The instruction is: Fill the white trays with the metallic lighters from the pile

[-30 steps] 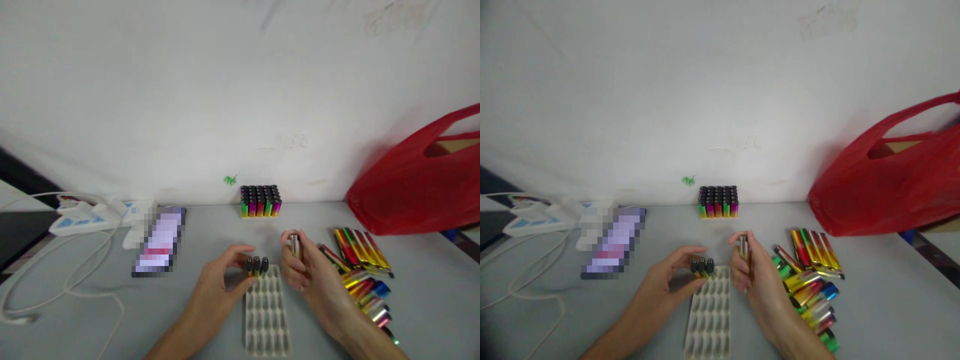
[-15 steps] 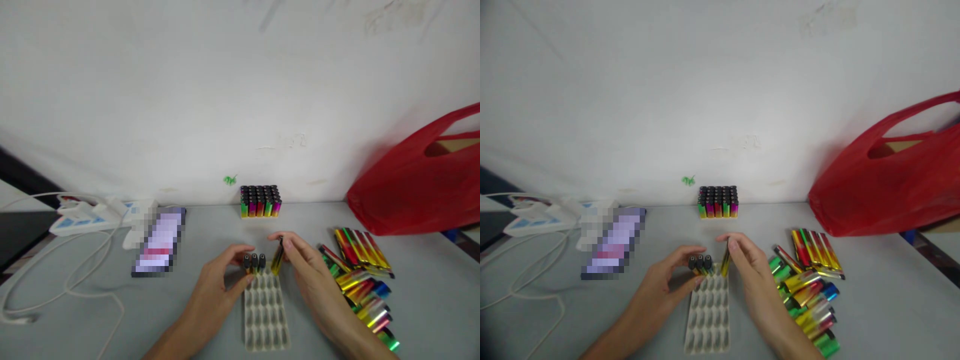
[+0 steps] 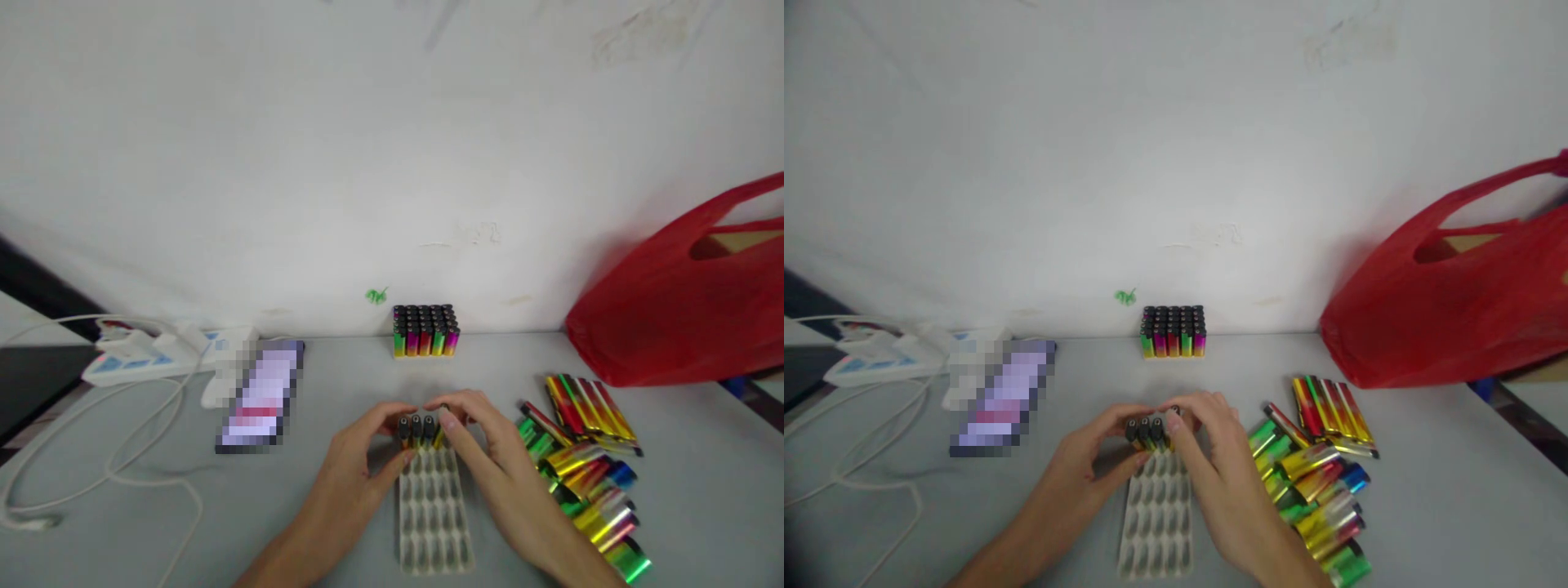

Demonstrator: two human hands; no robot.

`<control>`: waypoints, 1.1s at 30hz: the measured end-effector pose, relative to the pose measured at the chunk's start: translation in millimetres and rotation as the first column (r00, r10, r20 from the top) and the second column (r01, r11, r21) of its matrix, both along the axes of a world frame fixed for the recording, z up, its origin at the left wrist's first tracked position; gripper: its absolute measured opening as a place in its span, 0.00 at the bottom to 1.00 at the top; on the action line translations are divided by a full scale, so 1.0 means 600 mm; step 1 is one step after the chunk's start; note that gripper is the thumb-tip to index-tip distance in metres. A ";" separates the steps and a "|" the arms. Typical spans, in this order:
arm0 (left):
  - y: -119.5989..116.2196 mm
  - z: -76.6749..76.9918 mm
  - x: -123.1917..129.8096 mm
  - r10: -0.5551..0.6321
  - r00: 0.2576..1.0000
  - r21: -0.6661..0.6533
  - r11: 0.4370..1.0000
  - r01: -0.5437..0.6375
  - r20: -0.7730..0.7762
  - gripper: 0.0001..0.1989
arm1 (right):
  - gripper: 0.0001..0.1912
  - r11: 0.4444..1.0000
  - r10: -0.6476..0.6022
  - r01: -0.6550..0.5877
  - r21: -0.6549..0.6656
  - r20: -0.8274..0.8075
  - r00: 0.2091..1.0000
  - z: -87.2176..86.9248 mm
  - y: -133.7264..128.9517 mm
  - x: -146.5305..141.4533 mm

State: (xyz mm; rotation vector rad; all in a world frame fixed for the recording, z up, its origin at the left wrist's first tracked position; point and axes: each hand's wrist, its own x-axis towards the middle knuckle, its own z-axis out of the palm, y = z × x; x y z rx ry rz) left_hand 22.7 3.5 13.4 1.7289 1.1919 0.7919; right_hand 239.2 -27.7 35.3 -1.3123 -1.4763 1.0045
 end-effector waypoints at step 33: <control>-0.003 0.009 -0.001 0.017 0.999 -0.010 1.000 -0.017 -0.052 0.20 | 0.11 0.843 -0.447 0.309 0.441 0.893 -0.055 -0.028 0.030 0.135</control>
